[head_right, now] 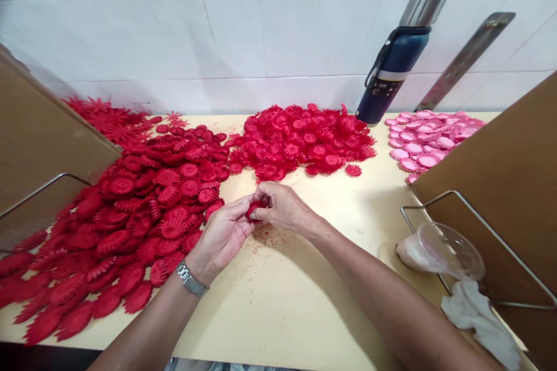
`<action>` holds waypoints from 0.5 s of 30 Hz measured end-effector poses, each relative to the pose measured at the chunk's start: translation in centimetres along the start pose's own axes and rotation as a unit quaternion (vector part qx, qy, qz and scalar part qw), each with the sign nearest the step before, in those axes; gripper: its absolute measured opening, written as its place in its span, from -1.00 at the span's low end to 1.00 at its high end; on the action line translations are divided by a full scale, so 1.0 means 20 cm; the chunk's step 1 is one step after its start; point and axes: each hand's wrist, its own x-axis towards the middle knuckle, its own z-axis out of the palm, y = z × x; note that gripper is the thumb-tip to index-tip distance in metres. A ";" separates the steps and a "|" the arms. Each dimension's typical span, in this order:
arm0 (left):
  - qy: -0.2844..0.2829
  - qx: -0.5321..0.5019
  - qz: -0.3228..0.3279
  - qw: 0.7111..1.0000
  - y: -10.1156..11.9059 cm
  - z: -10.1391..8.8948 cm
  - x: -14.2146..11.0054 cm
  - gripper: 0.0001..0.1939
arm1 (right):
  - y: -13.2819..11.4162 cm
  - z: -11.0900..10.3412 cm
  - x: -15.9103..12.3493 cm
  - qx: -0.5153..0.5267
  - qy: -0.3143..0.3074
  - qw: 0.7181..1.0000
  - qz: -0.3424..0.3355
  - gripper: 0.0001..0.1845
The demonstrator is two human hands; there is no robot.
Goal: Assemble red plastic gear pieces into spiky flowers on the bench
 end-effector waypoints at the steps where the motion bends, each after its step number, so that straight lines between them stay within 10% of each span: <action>1: -0.006 0.001 -0.006 1.000 0.00 0.00 0.00 -0.77 | 0.00 0.00 0.00 -0.002 -0.001 1.000 0.007 -0.88; 15: 0.021 0.017 0.017 0.999 -0.05 -0.01 -0.01 -0.69 | 0.01 0.06 -0.05 -0.264 0.093 0.953 -0.116 -0.77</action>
